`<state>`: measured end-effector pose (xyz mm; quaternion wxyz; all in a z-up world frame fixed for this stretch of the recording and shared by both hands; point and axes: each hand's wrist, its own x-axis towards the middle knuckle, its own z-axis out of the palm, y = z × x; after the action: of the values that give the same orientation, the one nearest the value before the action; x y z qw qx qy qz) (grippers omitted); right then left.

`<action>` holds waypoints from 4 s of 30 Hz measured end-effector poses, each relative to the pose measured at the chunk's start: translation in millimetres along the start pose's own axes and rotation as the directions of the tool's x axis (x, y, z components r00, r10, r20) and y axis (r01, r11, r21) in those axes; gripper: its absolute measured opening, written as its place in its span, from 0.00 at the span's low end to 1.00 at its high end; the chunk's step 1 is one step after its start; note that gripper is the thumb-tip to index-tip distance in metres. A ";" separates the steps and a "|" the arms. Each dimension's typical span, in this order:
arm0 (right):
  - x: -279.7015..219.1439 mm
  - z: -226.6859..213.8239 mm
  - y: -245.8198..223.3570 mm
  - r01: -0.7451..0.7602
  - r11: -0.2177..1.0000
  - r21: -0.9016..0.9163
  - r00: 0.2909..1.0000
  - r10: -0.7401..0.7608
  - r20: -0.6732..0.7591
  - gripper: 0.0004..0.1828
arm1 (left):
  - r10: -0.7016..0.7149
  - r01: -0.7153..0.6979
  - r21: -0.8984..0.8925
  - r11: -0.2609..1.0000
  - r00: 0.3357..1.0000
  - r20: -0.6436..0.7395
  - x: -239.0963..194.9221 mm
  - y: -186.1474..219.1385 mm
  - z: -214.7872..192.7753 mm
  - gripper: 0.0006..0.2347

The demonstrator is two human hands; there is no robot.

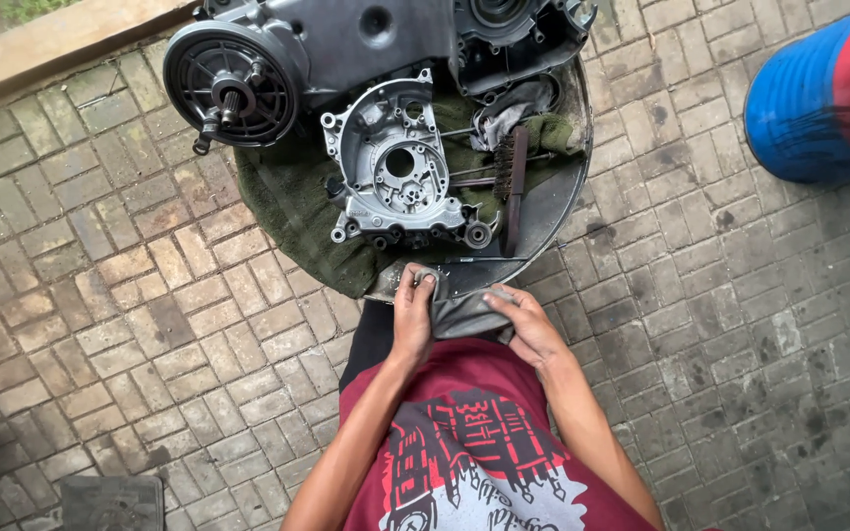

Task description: The person scrubs a disassembled motorcycle engine casing with a wire brush, focusing on the internal surfaces and crevices. They rotate the metal part to access different areas and use a cloth to wipe away debris and residue.

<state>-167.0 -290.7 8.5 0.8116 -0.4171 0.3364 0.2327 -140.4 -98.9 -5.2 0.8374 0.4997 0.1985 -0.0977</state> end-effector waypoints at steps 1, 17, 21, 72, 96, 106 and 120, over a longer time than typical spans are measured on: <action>-0.5 -5.7 -1.3 -0.004 1.000 0.000 1.000 0.004 0.006 0.08 | 0.003 -0.003 0.002 1.000 1.000 -0.006 -1.2 -0.2 3.2 0.02; 38.1 39.7 -47.4 0.694 0.396 -0.602 0.588 -0.794 0.155 0.06 | -0.206 0.134 0.294 0.946 0.951 0.231 5.5 19.9 40.3 0.09; 53.9 58.0 -45.0 0.650 -0.281 -0.706 0.421 -0.640 0.643 0.07 | -0.277 0.101 0.524 0.846 0.922 0.270 3.2 52.5 25.9 0.13; 53.4 131.6 -60.4 0.591 -0.645 -0.484 0.363 -0.323 0.874 0.14 | 0.529 -0.533 0.380 0.756 0.839 0.124 90.9 101.6 -49.8 0.24; 24.2 160.4 -52.7 0.528 -0.623 -0.577 0.604 -0.202 0.771 0.27 | 0.491 -0.499 0.115 0.859 0.866 0.094 94.1 92.7 -53.2 0.25; 31.0 146.9 -53.5 0.690 -0.518 -0.505 0.548 -0.082 0.833 0.34 | 0.493 -0.511 0.158 0.845 0.858 0.142 99.5 92.0 -58.3 0.25; 27.6 101.6 -34.5 0.634 -0.539 -0.554 0.598 -0.112 0.794 0.36 | 0.356 -0.356 0.018 0.934 0.934 0.021 95.5 79.4 -56.3 0.25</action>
<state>-90.2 -222.2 49.3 0.1959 -0.9150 -0.3390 0.0977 -38.7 -8.1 -6.6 0.8376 0.5354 0.0966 0.0492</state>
